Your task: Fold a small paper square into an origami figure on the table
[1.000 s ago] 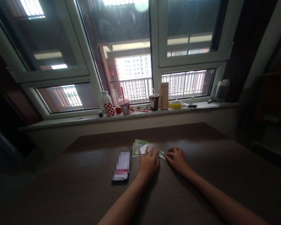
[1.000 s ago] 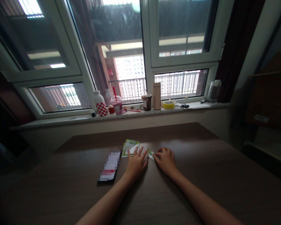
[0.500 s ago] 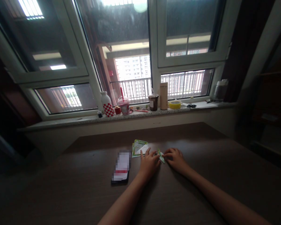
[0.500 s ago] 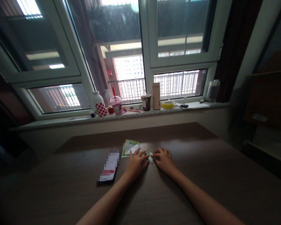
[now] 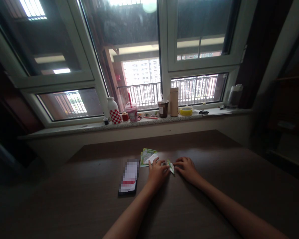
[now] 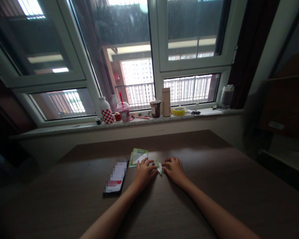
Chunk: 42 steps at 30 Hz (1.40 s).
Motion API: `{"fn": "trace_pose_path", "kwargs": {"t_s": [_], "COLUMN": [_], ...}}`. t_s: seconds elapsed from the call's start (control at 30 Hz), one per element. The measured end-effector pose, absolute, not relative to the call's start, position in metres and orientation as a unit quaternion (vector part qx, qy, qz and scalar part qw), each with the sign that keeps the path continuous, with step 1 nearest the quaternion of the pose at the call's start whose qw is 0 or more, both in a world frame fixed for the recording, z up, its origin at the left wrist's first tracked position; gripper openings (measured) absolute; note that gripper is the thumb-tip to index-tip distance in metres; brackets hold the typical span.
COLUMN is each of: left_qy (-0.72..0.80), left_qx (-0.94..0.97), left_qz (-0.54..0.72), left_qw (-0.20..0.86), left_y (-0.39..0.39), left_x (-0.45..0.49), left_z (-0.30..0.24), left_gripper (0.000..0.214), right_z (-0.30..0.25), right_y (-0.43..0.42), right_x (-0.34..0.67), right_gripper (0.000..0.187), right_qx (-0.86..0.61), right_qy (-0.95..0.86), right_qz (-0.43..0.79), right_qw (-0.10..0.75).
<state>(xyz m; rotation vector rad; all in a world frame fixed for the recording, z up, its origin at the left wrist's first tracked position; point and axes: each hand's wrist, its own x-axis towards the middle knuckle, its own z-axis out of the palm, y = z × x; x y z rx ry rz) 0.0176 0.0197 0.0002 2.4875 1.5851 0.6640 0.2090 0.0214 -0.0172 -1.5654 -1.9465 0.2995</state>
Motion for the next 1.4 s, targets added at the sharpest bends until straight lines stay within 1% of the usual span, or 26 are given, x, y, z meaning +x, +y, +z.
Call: {"fn": "trace_pose_path", "kwargs": {"t_s": [0.17,0.33,0.5,0.7,0.8,0.9,1.0,1.07,1.17,1.4], "left_qy": [0.523,0.54,0.541,0.53,0.537,0.549,0.562,0.574,0.593,0.601], "left_qx": [0.823,0.807,0.805,0.805,0.793,0.781,0.771,0.762,0.749,0.749], "left_qz": [0.215,0.226,0.224,0.251,0.277,0.289,0.295,0.299,0.294,0.276], "left_qw": [0.061,0.073,0.095,0.087,0.078,0.067,0.048,0.035,0.032,0.034], "left_y": [0.022,0.024,0.022,0.02,0.021,0.021,0.02,0.02,0.02,0.021], "left_x": [0.017,0.018,0.02,0.02,0.02,0.02,0.02,0.021,0.02,0.02], "left_z": [-0.003,-0.003,0.001,0.003,0.002,0.002,0.002,0.002,0.002,-0.001], "left_gripper": [0.019,0.02,0.024,0.023,0.018,0.014,0.015,0.017,0.018,0.02], "right_z": [-0.018,-0.02,-0.017,-0.016,-0.016,-0.012,-0.007,-0.004,-0.003,-0.009], "right_y": [0.024,0.027,0.025,0.024,0.025,0.024,0.02,0.017,0.015,0.017], "right_x": [0.209,0.209,0.205,0.203,0.206,0.21,0.212,0.212,0.21,0.208], "right_gripper": [0.018,0.023,0.022,0.027,0.029,0.025,0.022,0.022,0.02,0.018], "right_qx": [-0.597,-0.59,-0.586,-0.584,-0.588,-0.597,-0.606,-0.607,-0.604,-0.595], "right_qy": [-0.716,-0.705,-0.697,-0.675,-0.658,-0.656,-0.671,-0.692,-0.714,-0.738], "right_qz": [0.136,0.156,0.17,0.189,0.168,0.092,0.008,-0.017,-0.005,0.044], "right_qw": [0.335,0.362,0.376,0.408,0.439,0.452,0.427,0.392,0.354,0.314]}}
